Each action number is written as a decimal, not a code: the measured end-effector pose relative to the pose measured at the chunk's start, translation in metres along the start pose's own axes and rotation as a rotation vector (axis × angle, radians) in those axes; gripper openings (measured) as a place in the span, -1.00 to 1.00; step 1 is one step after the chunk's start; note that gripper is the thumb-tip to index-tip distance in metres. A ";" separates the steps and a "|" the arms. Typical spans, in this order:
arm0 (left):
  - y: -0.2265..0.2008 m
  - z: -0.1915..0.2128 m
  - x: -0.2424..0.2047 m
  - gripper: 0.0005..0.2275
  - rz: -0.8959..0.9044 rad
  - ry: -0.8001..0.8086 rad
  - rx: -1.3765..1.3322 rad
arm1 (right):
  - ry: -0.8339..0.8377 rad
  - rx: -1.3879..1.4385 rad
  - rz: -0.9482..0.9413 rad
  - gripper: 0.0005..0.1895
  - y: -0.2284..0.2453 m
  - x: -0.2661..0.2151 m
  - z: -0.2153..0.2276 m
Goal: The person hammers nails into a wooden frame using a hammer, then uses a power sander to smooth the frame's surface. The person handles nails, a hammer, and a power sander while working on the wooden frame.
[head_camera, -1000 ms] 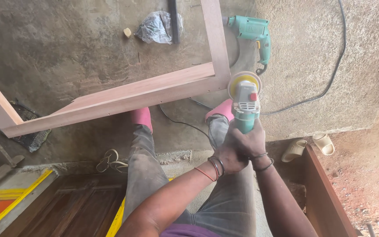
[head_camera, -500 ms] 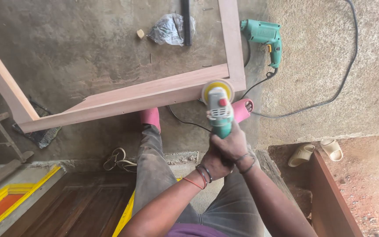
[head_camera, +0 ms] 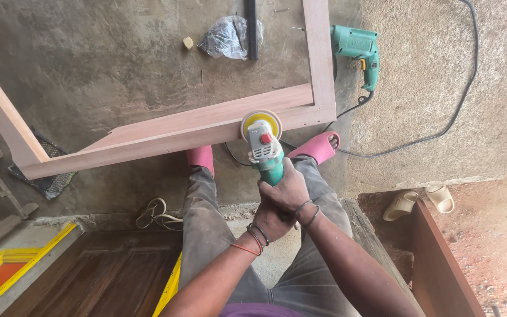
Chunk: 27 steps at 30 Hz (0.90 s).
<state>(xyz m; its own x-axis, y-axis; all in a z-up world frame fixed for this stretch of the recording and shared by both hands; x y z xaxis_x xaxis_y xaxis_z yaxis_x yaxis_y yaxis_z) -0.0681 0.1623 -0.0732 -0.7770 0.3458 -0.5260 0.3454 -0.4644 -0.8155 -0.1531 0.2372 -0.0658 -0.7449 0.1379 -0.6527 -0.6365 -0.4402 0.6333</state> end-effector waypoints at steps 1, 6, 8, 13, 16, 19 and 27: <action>-0.002 -0.002 0.002 -0.56 0.000 0.002 -0.003 | -0.001 -0.002 -0.002 -0.42 -0.001 0.000 0.004; -0.025 -0.011 0.014 -0.49 -0.060 -0.026 0.037 | -0.059 0.005 0.040 -0.42 -0.008 0.000 0.028; -0.030 -0.020 0.018 -0.50 -0.097 -0.019 0.049 | -0.070 0.006 -0.006 -0.43 -0.015 0.001 0.037; -0.042 -0.048 0.028 -0.55 -0.163 0.081 0.135 | -0.100 0.060 -0.070 -0.36 -0.021 0.002 0.064; -0.055 -0.054 0.032 -0.47 -0.268 0.019 0.214 | -0.114 0.147 -0.017 -0.38 -0.022 0.001 0.076; -0.052 -0.069 0.036 -0.46 -0.232 0.090 0.265 | -0.168 0.108 -0.011 -0.37 -0.032 0.001 0.089; -0.089 -0.086 0.048 -0.64 -0.334 0.186 0.332 | -0.218 0.104 -0.043 -0.44 -0.047 0.001 0.116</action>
<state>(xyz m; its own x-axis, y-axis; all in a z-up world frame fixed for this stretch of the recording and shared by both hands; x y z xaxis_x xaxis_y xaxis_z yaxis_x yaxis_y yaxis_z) -0.0908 0.2905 -0.0472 -0.6988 0.6455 -0.3083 -0.1158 -0.5274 -0.8417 -0.1471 0.3614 -0.0478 -0.7351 0.3475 -0.5821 -0.6772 -0.3378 0.6536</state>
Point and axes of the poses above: each hand's wrist, its own x-axis towards the middle knuckle, its own z-axis out of the back of the hand, y = z × x, the point moved 10 cm from there along x, towards the middle knuckle, and after that the axes turned 7 degrees about -y, right-handed, at the moved point
